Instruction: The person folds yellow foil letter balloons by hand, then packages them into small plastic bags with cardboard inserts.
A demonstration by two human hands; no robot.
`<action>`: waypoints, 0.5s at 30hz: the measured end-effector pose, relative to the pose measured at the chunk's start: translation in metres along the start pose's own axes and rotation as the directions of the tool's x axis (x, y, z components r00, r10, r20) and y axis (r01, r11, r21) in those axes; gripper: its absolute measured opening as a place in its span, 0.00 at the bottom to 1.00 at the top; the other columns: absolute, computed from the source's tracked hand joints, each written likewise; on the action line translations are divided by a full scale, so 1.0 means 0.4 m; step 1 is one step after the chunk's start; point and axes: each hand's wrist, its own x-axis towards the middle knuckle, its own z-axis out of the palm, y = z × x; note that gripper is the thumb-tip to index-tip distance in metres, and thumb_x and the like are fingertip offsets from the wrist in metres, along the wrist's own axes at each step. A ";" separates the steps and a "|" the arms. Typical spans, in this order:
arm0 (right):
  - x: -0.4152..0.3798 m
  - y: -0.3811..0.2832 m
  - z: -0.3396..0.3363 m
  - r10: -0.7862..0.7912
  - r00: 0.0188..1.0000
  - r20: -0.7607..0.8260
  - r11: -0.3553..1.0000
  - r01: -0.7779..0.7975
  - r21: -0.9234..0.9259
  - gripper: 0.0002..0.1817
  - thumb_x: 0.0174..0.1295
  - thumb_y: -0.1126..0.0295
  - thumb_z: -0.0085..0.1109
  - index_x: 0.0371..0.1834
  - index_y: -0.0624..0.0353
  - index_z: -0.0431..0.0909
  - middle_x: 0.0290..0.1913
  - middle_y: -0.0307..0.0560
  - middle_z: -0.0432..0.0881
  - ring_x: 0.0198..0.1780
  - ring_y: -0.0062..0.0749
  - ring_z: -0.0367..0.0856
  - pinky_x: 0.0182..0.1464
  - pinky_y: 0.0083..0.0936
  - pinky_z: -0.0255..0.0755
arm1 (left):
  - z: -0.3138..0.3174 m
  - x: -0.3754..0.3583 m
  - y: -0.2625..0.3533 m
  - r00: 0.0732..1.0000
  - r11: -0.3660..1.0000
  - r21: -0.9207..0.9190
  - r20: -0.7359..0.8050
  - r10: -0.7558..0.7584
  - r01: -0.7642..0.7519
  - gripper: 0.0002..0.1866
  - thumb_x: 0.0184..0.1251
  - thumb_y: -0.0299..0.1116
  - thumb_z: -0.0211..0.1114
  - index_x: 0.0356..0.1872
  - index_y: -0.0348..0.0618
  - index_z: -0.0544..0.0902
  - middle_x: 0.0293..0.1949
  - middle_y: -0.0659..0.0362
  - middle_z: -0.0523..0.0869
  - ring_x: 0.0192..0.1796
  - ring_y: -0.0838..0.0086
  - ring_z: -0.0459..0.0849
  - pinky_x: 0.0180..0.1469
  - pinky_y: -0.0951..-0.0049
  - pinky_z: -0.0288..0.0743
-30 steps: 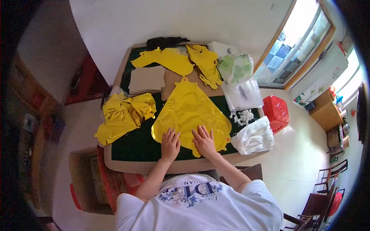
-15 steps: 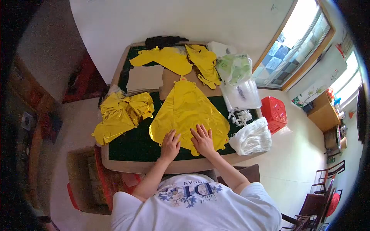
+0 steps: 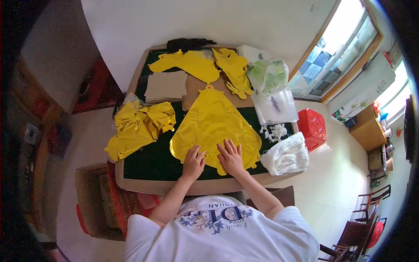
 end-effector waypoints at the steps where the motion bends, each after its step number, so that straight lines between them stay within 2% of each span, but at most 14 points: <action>1: 0.001 -0.001 -0.001 0.002 1.000 -0.001 1.000 -0.002 0.008 0.25 0.66 0.56 0.52 0.67 0.43 0.67 0.71 0.50 0.61 0.74 0.45 0.54 0.71 0.58 0.43 | 0.001 0.001 -0.001 1.000 1.000 -0.009 -0.008 -0.002 0.002 0.14 0.61 0.30 0.64 0.48 0.40 0.81 0.58 0.48 0.75 0.65 0.56 0.70 0.68 0.56 0.60; 5: 0.001 0.000 -0.001 0.002 1.000 -0.006 1.000 -0.002 0.004 0.26 0.65 0.56 0.53 0.67 0.43 0.67 0.71 0.50 0.61 0.74 0.45 0.54 0.71 0.58 0.43 | -0.003 0.001 0.002 1.000 1.000 0.008 0.004 -0.002 0.002 0.15 0.60 0.30 0.64 0.49 0.40 0.80 0.58 0.48 0.75 0.65 0.56 0.70 0.68 0.56 0.61; 8: 0.002 0.010 -0.008 0.027 1.000 -0.004 0.998 -0.027 0.055 0.26 0.65 0.58 0.53 0.66 0.44 0.68 0.72 0.50 0.61 0.74 0.46 0.53 0.71 0.58 0.41 | -0.010 0.000 0.007 1.000 1.000 -0.011 -0.010 -0.008 0.008 0.18 0.61 0.29 0.63 0.52 0.42 0.77 0.58 0.48 0.75 0.65 0.56 0.70 0.68 0.53 0.60; 10: 0.017 0.044 -0.031 0.103 0.990 -0.094 0.988 -0.091 0.124 0.25 0.65 0.60 0.54 0.66 0.47 0.68 0.72 0.50 0.60 0.74 0.47 0.53 0.72 0.57 0.40 | -0.021 0.008 0.012 0.995 1.000 -0.016 -0.096 0.006 -0.008 0.20 0.61 0.27 0.63 0.56 0.43 0.74 0.58 0.49 0.76 0.65 0.55 0.70 0.68 0.48 0.57; 11: 0.032 0.061 -0.044 0.103 0.990 -0.092 0.988 -0.092 0.125 0.25 0.65 0.60 0.54 0.66 0.47 0.68 0.72 0.50 0.60 0.74 0.47 0.53 0.72 0.57 0.40 | -0.015 0.017 0.001 0.996 1.000 -0.016 -0.094 0.004 -0.006 0.20 0.61 0.27 0.63 0.56 0.43 0.74 0.58 0.49 0.76 0.65 0.55 0.70 0.68 0.48 0.57; 13: 0.072 0.091 -0.074 0.094 0.990 -0.109 0.990 -0.081 0.116 0.24 0.65 0.64 0.52 0.66 0.50 0.68 0.70 0.50 0.64 0.73 0.46 0.55 0.72 0.56 0.41 | -0.008 0.044 -0.029 0.990 0.999 0.007 -0.137 -0.034 0.035 0.20 0.61 0.27 0.61 0.56 0.43 0.74 0.58 0.50 0.76 0.67 0.55 0.68 0.68 0.44 0.55; 15: 0.124 0.137 -0.056 0.107 0.988 -0.115 0.991 -0.097 0.095 0.23 0.66 0.65 0.51 0.65 0.51 0.68 0.69 0.49 0.66 0.73 0.44 0.57 0.72 0.56 0.41 | -0.021 0.095 -0.052 0.993 0.995 0.041 -0.087 -0.082 0.086 0.19 0.63 0.27 0.59 0.56 0.42 0.74 0.59 0.50 0.75 0.69 0.56 0.65 0.70 0.46 0.52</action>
